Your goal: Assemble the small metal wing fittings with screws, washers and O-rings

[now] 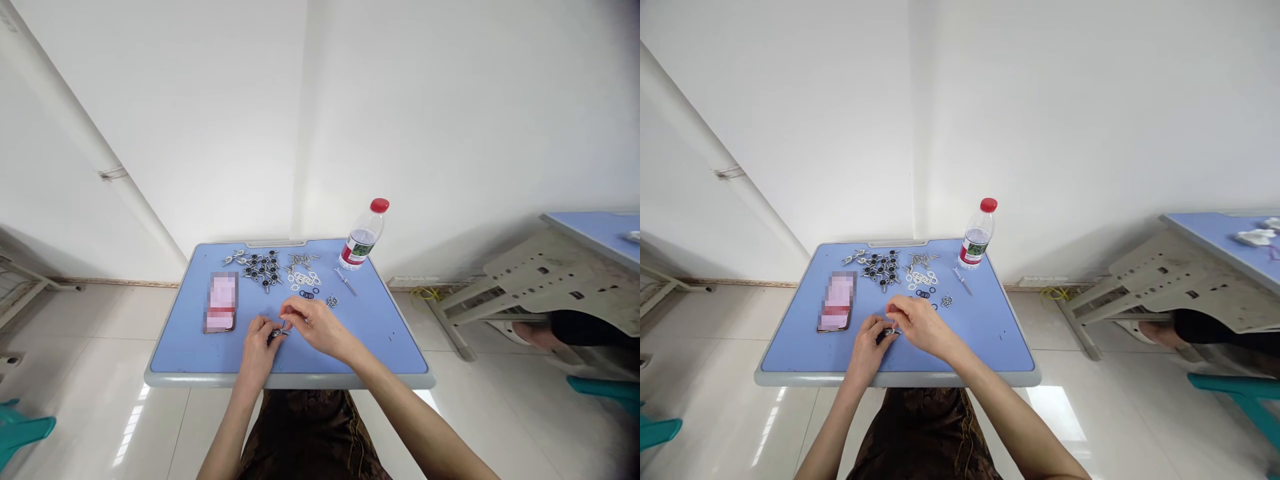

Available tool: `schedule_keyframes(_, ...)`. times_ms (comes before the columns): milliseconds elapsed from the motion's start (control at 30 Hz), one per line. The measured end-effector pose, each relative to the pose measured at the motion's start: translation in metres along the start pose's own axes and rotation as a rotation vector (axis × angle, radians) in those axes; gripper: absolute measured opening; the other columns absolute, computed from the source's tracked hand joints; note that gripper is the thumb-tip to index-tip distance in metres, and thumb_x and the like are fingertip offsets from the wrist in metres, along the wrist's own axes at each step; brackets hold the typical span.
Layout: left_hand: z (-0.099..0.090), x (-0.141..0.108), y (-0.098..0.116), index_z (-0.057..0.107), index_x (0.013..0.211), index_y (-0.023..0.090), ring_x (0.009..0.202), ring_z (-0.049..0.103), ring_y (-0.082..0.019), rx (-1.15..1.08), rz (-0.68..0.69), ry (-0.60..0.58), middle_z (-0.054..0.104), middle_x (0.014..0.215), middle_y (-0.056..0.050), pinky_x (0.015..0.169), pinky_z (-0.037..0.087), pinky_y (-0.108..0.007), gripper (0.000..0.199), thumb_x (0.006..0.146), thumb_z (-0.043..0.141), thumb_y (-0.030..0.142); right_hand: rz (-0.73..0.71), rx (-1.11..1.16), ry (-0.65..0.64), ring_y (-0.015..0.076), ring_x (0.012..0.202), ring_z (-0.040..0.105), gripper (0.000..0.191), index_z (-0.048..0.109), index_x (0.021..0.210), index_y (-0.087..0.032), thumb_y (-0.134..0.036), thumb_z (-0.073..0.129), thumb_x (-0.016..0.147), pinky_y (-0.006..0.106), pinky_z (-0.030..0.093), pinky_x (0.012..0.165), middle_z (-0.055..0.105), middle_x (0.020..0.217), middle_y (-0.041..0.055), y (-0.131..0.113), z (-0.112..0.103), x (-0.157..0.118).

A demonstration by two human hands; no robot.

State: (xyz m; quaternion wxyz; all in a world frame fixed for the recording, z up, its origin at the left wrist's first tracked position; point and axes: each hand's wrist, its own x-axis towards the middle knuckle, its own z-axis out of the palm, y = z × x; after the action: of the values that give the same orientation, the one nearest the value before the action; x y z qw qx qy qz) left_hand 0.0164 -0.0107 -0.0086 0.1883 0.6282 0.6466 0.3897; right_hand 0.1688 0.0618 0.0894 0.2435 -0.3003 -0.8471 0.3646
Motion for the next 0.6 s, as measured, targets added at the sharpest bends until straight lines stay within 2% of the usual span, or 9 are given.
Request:
schedule_keyframes(367, 0.005, -0.001, -0.004, 0.068, 0.093, 0.02, 0.086, 0.057, -0.019, 0.011, 0.029, 0.034, 0.059, 0.087, -0.003, 0.078, 0.047, -0.033, 0.011, 0.084, 0.062, 0.021, 0.091, -0.012, 0.2, 0.0119, 0.058, 0.059, 0.009, 0.052, 0.081, -0.02, -0.02, 0.05, 0.09, 0.023, 0.043, 0.057, 0.062, 0.07, -0.0012, 0.002, 0.021, 0.002)
schedule_keyframes(500, 0.004, -0.001, -0.004, 0.068, 0.094, 0.02, 0.089, 0.058, -0.02, -0.002, 0.022, 0.032, 0.059, 0.089, -0.004, 0.079, 0.048, -0.034, 0.012, 0.084, 0.062, 0.021, 0.085, -0.006, 0.221, 0.0125, 0.061, 0.059, 0.008, 0.053, 0.081, -0.02, -0.023, 0.052, 0.089, 0.023, 0.043, 0.057, 0.064, 0.074, -0.0004, 0.003, 0.022, 0.0)
schedule_keyframes(600, 0.002, 0.0, -0.004, 0.069, 0.094, 0.021, 0.089, 0.058, -0.019, -0.033, 0.003, 0.02, 0.06, 0.09, -0.004, 0.079, 0.048, -0.033, 0.012, 0.083, 0.063, 0.02, 0.051, 0.082, 0.236, 0.0127, 0.063, 0.062, 0.008, 0.054, 0.083, -0.02, -0.022, 0.05, 0.09, 0.024, 0.045, 0.059, 0.063, 0.073, -0.0008, 0.006, 0.018, -0.002)
